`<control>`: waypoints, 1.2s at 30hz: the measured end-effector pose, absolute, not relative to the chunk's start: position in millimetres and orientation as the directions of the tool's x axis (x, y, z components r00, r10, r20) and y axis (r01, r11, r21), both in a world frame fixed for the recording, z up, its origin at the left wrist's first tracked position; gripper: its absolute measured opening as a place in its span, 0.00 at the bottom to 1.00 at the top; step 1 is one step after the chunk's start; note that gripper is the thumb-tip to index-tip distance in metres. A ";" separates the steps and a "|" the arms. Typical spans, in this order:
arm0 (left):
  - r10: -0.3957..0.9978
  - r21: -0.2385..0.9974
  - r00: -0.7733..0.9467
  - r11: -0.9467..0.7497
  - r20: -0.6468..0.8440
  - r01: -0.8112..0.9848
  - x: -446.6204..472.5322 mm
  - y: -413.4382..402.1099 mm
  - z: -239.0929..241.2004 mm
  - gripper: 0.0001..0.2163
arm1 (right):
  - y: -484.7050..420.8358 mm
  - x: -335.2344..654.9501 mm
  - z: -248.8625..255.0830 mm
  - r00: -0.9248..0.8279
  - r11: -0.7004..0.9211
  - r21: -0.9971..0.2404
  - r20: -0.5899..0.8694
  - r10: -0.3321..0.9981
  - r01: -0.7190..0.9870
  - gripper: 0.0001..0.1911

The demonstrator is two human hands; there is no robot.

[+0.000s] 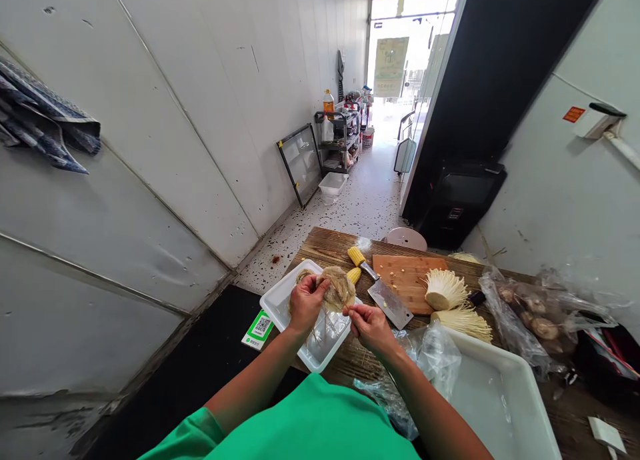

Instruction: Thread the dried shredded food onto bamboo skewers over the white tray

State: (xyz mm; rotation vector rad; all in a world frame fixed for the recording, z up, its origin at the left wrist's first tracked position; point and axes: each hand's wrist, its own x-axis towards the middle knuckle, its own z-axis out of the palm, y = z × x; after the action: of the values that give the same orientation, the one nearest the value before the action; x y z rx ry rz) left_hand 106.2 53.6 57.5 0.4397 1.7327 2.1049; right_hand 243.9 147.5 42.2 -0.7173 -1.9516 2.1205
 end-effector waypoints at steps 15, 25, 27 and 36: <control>0.592 0.928 -0.803 -0.257 -0.069 -0.269 114.8 61.2 56.2 0.04 | 143.4 243.2 55.9 -0.809 0.153 -0.963 -0.094 0.580 0.221 0.20; 0.571 0.571 -0.696 -0.422 -0.436 -0.704 63.1 50.7 60.7 0.07 | 120.5 244.7 19.3 -0.847 0.031 -0.983 -0.141 0.513 0.183 0.25; 0.572 0.541 -0.678 -0.424 -0.461 -0.726 62.3 46.1 57.1 0.08 | 110.4 236.5 18.5 -0.854 -0.008 -0.981 -0.174 0.490 0.196 0.26; 0.591 0.562 -0.702 -0.449 -0.398 -0.695 41.1 25.2 44.7 0.12 | 59.9 199.2 2.5 -0.833 -0.036 -0.978 -0.193 0.519 0.204 0.25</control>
State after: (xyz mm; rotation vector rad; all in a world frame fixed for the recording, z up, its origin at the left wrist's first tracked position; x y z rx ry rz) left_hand 41.1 25.2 44.7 -0.1840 0.9280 2.1665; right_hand 199.2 59.9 2.5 -0.7731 -2.0028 1.9590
